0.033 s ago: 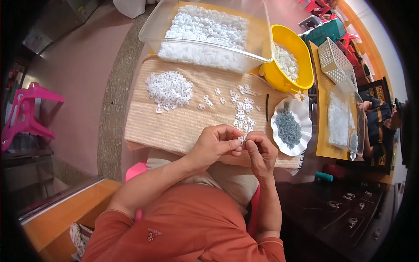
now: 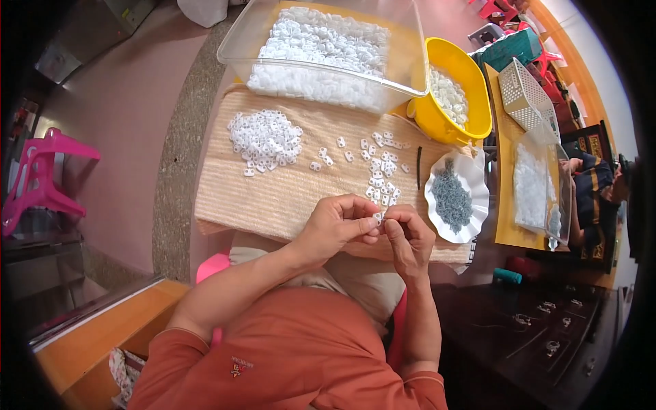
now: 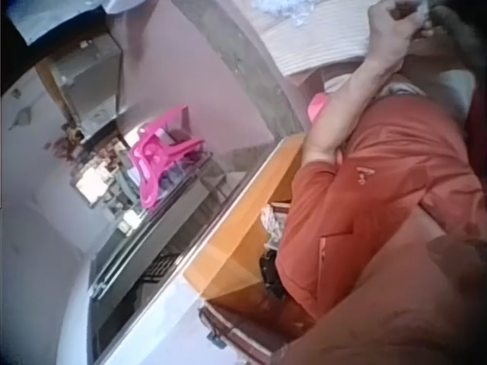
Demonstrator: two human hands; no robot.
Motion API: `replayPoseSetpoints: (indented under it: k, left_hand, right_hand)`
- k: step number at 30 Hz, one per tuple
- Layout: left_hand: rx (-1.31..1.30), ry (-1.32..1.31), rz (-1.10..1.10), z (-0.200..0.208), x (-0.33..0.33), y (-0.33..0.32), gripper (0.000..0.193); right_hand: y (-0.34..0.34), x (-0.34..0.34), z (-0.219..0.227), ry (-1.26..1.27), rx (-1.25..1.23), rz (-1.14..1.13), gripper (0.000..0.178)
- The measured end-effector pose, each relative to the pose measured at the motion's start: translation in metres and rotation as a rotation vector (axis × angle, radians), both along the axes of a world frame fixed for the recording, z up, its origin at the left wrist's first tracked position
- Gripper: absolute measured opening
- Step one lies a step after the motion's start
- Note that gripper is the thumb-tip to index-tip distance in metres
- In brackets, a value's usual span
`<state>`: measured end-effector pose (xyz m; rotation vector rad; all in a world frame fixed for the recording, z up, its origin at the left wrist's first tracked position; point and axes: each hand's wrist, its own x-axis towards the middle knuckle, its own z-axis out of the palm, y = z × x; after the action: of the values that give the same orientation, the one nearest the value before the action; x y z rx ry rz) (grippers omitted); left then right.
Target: Manually assembling small white plastic components by inserting tiny grey pieces into them.
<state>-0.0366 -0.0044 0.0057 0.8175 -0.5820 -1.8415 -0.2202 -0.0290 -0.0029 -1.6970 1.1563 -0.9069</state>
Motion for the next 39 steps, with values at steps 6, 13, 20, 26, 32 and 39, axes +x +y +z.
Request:
replayPoseSetpoints:
  k: [6, 13, 20, 26, 32, 39]
  left_hand:
    - [0.024, 0.015, 0.019, 0.0, 0.002, 0.001, 0.017]
    - [0.041, 0.007, 0.024, -0.001, 0.003, 0.004, 0.017]
    - [0.067, 0.013, 0.014, -0.002, 0.004, 0.004, 0.018]
    - [0.074, 0.01, 0.013, -0.004, 0.004, 0.006, 0.019]
    - [0.078, 0.015, 0.017, -0.005, 0.003, 0.006, 0.018]
    - [0.066, -0.003, 0.023, -0.008, 0.003, 0.006, 0.018]
  right_hand:
    - [0.0, 0.002, 0.004, 0.025, -0.025, 0.092, 0.008]
    - [0.002, 0.006, -0.001, -0.033, -0.001, 0.02, 0.007]
    - [0.003, 0.007, -0.004, -0.076, 0.009, 0.033, 0.007]
    - [0.004, 0.007, -0.005, -0.081, 0.007, 0.018, 0.007]
    - [0.004, 0.009, -0.001, -0.064, 0.024, 0.04, 0.005]
    - [0.005, 0.008, -0.007, -0.084, 0.04, 0.001, 0.006]
